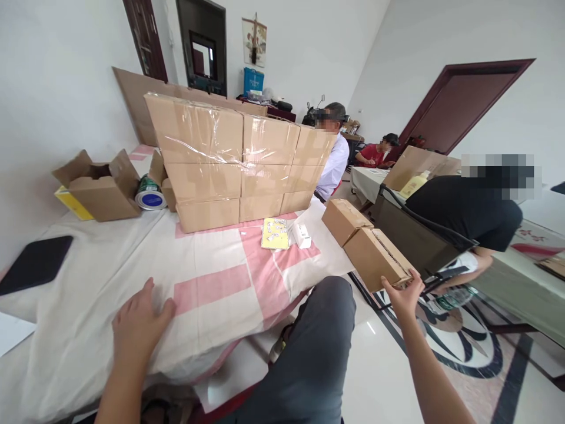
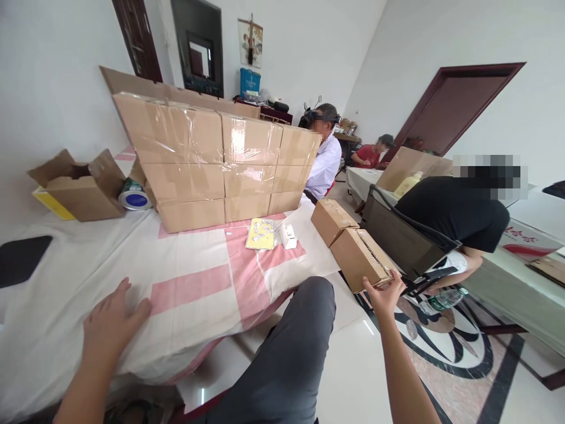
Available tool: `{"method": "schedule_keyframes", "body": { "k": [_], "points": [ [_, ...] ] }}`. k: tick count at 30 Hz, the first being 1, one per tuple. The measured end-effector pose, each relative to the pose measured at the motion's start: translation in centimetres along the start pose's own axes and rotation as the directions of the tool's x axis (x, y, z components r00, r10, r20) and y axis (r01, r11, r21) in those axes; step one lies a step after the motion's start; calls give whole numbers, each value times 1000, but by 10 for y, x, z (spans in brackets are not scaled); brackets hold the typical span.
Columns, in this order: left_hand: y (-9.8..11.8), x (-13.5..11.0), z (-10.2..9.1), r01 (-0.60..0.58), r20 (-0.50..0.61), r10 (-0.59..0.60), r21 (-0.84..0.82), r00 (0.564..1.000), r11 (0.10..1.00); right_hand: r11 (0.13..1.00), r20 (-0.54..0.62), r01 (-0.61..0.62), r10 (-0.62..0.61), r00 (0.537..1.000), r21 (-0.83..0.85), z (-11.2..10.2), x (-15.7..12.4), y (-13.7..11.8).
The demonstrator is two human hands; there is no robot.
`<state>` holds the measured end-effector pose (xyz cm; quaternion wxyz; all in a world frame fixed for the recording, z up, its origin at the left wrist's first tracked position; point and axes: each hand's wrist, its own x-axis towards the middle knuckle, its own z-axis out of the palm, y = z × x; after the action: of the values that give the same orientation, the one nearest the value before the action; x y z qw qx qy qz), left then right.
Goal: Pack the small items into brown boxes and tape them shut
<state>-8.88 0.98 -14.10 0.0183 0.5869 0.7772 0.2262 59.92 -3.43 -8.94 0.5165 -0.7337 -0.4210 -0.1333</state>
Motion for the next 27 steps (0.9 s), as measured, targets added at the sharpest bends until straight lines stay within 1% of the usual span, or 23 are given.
{"method": "schedule_keyframes", "body": {
  "k": [3, 9, 12, 15, 17, 19, 22, 27],
  "points": [
    [1, 1, -1, 8, 33, -9, 10, 999, 1000, 999, -17, 40, -40, 999, -18, 3, -2, 1],
    [3, 1, -1, 5, 44, -6, 29, 999, 1000, 999, 63, 30, -28, 998, -22, 4, 2, 5],
    [3, 1, 0, 2, 45, -3, 27, 999, 1000, 999, 80, 41, -38, 996, -29, 3, 3, 6],
    [0, 1, 3, -11, 23, 11, -1, 1000, 1000, 997, 95, 74, -71, 993, -27, 2, 2, 4],
    [-3, 1, 7, -45, 1, 45, -42, 999, 998, 995, 104, 99, -95, 990, -31, 2, 2, 3],
    [-5, 0, 9, -78, -26, 76, -82, 997, 994, 994, 118, 102, -97, 988, -36, 2, 2, 4],
    [-7, 0, 12, -87, -42, 83, -106, 996, 990, 992, 128, 108, -99, 987, -63, 2, 6, 8],
    [-6, 0, 11, -49, -6, 49, -37, 999, 998, 984, 143, 142, -126, 982, -106, 4, 20, 14]
  ]
}}
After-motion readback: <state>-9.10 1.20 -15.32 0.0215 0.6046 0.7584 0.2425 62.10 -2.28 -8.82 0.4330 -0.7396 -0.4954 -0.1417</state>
